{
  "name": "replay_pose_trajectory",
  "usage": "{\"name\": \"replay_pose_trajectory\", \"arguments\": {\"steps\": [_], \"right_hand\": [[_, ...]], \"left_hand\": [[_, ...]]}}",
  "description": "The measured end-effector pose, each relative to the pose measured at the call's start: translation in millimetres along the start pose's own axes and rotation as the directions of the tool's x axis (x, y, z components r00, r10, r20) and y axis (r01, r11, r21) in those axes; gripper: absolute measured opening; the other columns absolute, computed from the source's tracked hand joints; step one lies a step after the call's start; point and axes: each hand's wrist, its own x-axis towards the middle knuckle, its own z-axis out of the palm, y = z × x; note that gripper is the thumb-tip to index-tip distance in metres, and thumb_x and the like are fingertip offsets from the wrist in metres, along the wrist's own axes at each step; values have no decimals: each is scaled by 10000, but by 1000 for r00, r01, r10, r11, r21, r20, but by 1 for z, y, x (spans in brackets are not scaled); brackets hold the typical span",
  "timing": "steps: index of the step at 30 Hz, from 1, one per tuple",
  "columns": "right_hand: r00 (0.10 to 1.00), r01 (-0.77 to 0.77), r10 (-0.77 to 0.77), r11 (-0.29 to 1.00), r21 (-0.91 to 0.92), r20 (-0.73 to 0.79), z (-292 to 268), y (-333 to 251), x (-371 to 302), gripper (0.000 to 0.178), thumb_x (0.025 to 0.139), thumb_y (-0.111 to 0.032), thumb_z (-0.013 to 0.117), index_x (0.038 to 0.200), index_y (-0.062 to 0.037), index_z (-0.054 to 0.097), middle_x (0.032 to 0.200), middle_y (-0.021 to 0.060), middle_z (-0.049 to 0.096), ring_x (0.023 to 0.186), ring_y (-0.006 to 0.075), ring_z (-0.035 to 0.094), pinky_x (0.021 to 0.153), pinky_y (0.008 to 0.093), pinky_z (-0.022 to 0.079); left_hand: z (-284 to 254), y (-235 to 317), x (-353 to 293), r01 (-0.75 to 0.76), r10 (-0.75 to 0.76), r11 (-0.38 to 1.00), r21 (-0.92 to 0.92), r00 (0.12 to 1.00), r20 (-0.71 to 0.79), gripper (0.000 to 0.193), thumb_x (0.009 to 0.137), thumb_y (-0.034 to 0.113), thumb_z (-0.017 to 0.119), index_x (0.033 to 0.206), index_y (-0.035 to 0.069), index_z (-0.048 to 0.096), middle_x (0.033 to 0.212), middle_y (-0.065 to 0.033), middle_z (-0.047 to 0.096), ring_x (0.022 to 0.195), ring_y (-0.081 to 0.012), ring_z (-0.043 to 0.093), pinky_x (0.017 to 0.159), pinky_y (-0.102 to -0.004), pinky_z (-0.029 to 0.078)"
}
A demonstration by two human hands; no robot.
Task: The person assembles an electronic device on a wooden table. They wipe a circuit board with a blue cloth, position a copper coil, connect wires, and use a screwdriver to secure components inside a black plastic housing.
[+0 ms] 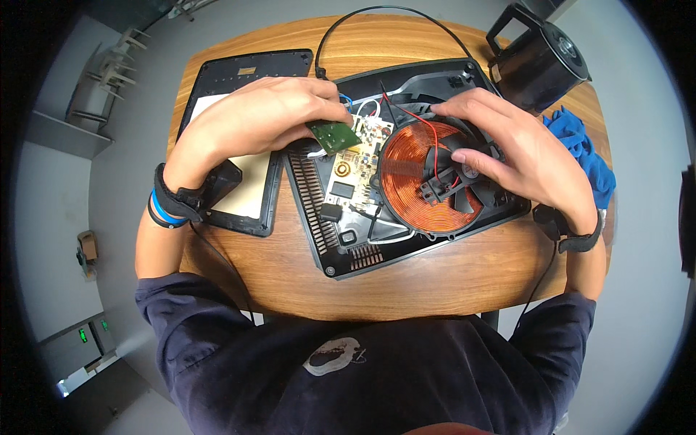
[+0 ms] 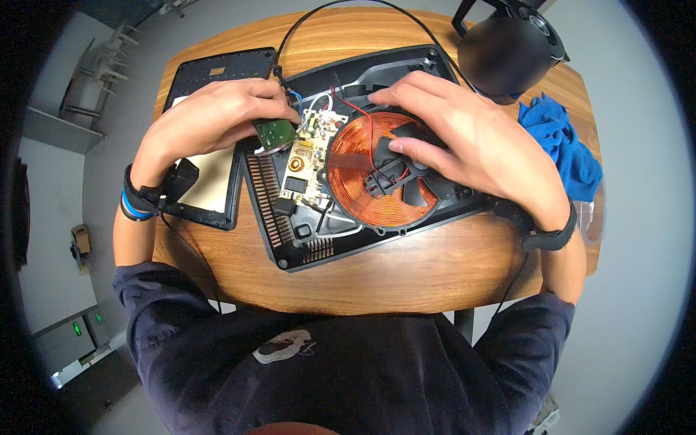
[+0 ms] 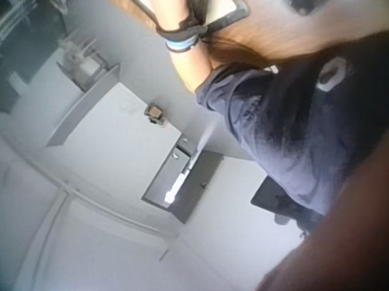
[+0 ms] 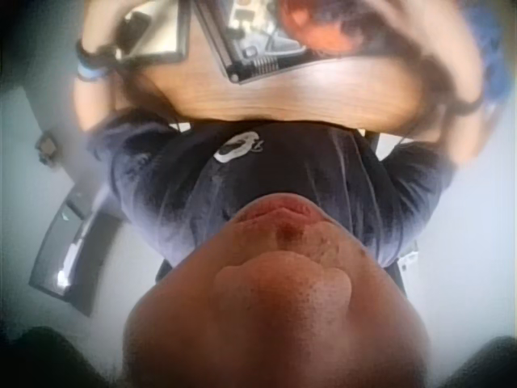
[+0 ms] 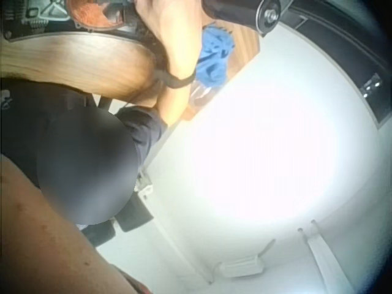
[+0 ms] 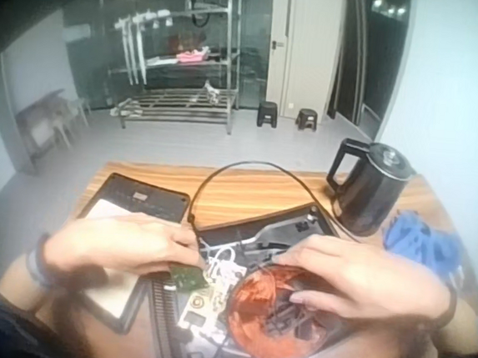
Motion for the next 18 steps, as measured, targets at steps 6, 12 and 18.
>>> {"name": "replay_pose_trajectory", "arguments": {"steps": [6,12,18], "right_hand": [[994,93,-96,995,-46,-47,8,2,23,459,1031,-192,789,1448,-39,674,1277,171,738,1185,407,734,1002,483,608],[994,109,-108,991,-76,17,10,4,22,475,1029,-194,788,1462,-48,659,1241,157,760,1159,400,748,975,488,612],[995,99,-96,992,-76,38,8,5,13,466,1030,-193,786,1456,-47,663,1242,161,765,1163,402,746,983,490,607]], "left_hand": [[3,9,7,61,-61,998,25,998,3,395,930,-47,718,1299,92,743,1303,-116,720,1203,-410,720,993,-513,603],[6,6,-6,72,-71,995,63,997,-18,389,895,-56,747,1252,93,778,1278,-87,726,1200,-369,722,1000,-479,610],[6,-3,-20,58,-6,974,221,974,-227,467,839,-43,815,1271,133,836,1243,-74,725,1155,-320,726,980,-455,609]]}}
